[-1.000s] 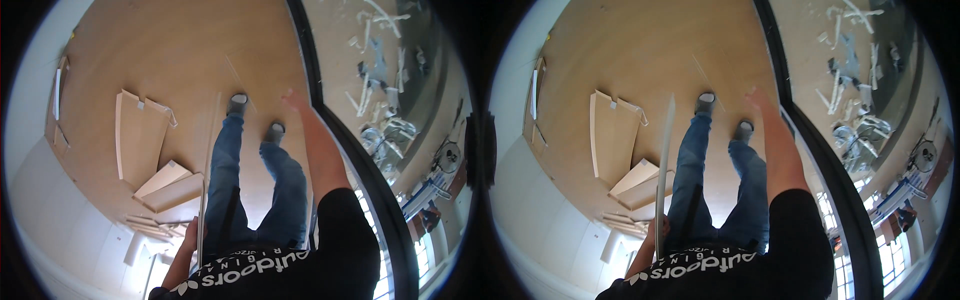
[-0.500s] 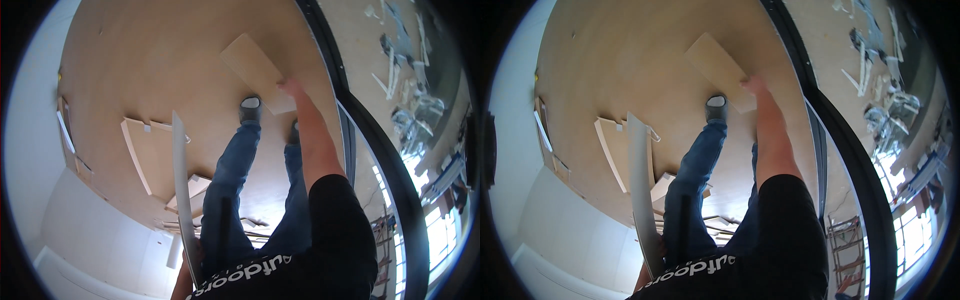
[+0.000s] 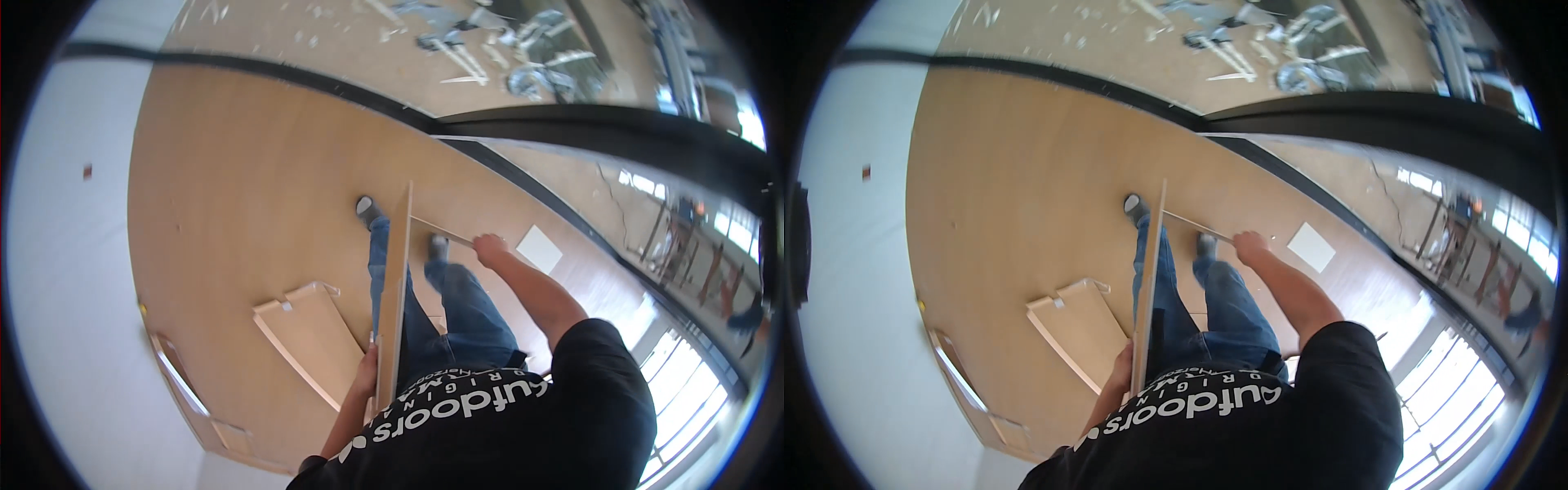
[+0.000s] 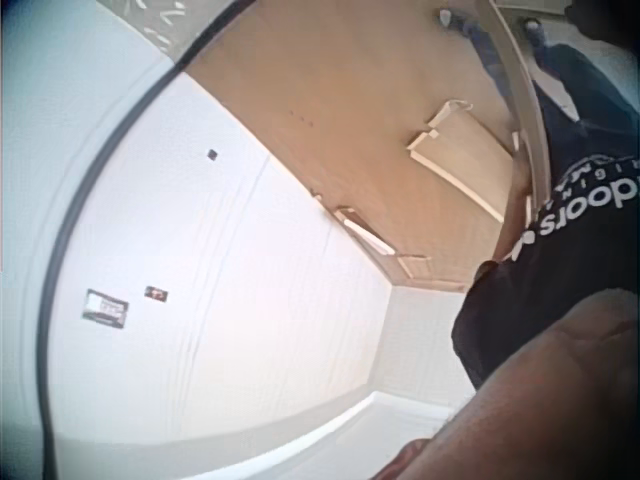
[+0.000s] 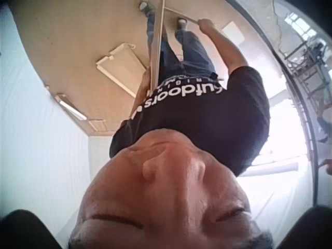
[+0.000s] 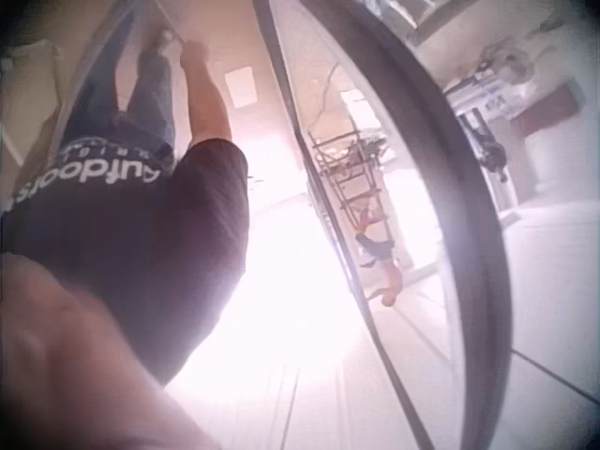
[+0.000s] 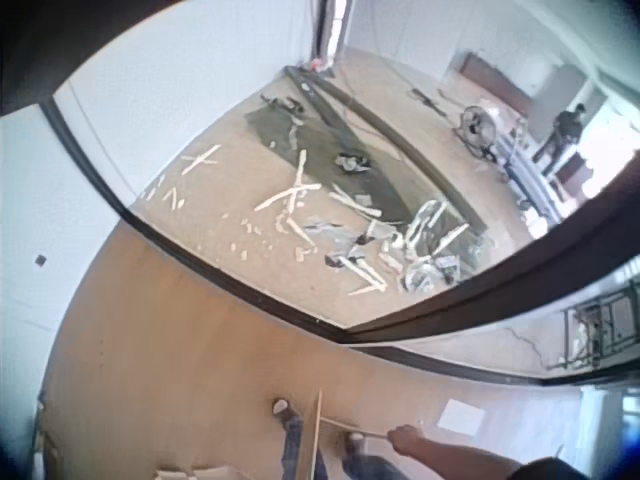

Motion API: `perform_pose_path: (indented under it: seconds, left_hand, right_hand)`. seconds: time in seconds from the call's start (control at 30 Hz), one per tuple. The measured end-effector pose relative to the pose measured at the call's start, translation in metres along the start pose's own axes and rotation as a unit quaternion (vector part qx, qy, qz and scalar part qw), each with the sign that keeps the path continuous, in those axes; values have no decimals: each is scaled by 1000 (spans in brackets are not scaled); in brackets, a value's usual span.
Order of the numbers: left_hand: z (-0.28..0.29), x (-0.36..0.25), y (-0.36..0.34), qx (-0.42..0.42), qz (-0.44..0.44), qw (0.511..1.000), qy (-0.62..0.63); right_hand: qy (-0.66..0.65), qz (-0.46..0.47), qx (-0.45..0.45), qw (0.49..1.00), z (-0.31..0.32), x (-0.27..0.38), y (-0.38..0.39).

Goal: The person marks a floor plank with a pencil and square, then uses a table saw to cut the plank before moving it to another part of the room.

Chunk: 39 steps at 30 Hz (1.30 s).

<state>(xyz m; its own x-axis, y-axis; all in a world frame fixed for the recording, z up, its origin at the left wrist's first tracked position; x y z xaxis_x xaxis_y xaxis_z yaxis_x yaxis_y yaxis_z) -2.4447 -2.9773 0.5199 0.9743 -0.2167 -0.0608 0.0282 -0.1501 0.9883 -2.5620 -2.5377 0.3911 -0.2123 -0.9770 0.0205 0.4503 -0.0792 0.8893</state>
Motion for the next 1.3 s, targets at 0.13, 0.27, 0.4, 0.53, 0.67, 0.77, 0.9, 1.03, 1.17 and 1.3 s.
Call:
perform_pose_path:
  seconds: [0.13,0.27,0.4,0.53,0.67,0.77,0.9,1.03,1.17,1.3]
  left_hand:
    - [-25,37,5,46,8,991,-126]
    - [-87,37,28,70,-39,976,-201]
    - [-127,94,21,78,-29,973,-214]
    - [-219,99,63,49,-22,978,-200]
    - [-308,103,82,34,-20,965,-259]
    - [-375,106,87,27,-17,961,-274]
    - [-429,106,52,9,-13,947,-322]
    - [-496,106,1,-24,-61,939,-338]
    - [-535,128,-33,2,119,959,-255]
    - [-523,153,-65,-51,139,964,-220]
  right_hand:
    - [-43,-111,-14,993,-93,-127,120]
    - [-169,-206,-23,964,-188,-200,239]
    - [-277,-251,-14,927,-331,-241,339]
    - [-431,-298,-47,851,-445,-255,434]
    - [-493,-324,-79,803,-540,-304,483]
    - [-496,-348,-62,793,-579,-351,491]
    - [-470,-331,-104,812,-572,-428,469]
    - [-388,-273,-89,876,-550,-529,402]
    - [-401,-235,-123,877,-554,-624,302]
    - [-315,-107,-184,925,-545,-709,156]
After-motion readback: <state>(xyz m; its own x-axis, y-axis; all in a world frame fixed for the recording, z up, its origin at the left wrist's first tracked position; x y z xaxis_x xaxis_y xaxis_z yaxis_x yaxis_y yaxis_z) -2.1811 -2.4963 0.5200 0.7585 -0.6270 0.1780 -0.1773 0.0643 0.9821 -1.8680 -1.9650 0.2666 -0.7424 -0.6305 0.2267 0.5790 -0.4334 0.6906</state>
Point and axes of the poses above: each hand's wrist, its own y-axis away from the middle knuckle, its own z-axis out of the back of the hand, x = y × z, the point moved 8 cm from there along -y, towards the middle knuckle, and after that the axes turned 1 degree about x, right-handed, at the moved point
